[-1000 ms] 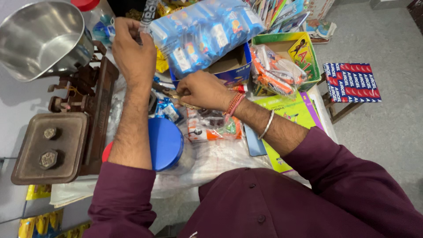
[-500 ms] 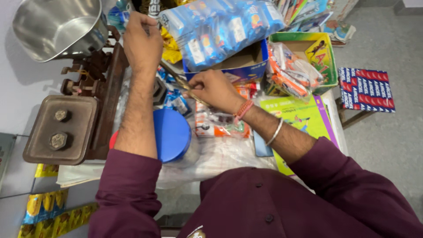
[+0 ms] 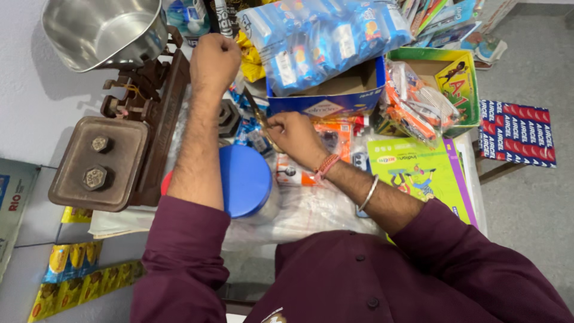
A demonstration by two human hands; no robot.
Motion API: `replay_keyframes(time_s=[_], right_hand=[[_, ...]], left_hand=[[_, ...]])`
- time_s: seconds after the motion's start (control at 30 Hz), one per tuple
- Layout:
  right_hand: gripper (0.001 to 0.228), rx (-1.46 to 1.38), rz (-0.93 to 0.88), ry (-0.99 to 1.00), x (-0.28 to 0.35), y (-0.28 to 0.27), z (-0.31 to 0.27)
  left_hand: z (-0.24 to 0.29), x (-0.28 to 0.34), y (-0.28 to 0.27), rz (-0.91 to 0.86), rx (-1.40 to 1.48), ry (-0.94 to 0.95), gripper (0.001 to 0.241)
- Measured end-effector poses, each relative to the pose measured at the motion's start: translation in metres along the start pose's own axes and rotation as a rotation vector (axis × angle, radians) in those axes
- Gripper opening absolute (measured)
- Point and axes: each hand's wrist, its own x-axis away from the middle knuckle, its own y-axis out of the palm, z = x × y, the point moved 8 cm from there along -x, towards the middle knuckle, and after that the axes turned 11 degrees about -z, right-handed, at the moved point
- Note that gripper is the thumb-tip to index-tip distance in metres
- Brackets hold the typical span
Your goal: The person uses scissors to cut open a plastic bag of blue-wrapped snack bars, then repeatedly picks up individual bars and places them into a cardboard box on the table. The person continues transferring bars from the bag to the box until the clip ends.
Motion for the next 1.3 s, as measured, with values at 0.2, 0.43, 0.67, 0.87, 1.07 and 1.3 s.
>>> replay_keyframes(time_s=[0.2, 0.43, 0.67, 0.87, 1.07, 1.3], right_hand=[[0.024, 0.077, -0.009, -0.004, 0.002, 0.009, -0.001], [0.023, 0.109, -0.078, -0.036, 0.009, 0.009, -0.017], [0.027, 0.146, -0.181, -0.071, 0.04, -0.004, -0.025], [0.029, 0.214, -0.306, -0.023, 0.086, -0.031, -0.012], [0.032, 0.299, -0.338, -0.046, 0.117, -0.031, -0.01], [0.032, 0.059, -0.372, 0.106, 0.136, 0.003, 0.007]], left_hand=[[-0.006, -0.002, -0.001, 0.018, 0.01, 0.009, 0.019], [-0.006, -0.002, -0.002, -0.01, 0.013, 0.0, 0.019], [-0.002, 0.0, -0.001, -0.005, 0.034, 0.019, 0.02], [0.006, -0.003, 0.006, -0.006, 0.006, 0.055, 0.02], [0.014, 0.0, 0.018, -0.082, 0.014, 0.042, 0.02], [0.018, 0.002, 0.031, -0.114, -0.001, 0.064, 0.021]])
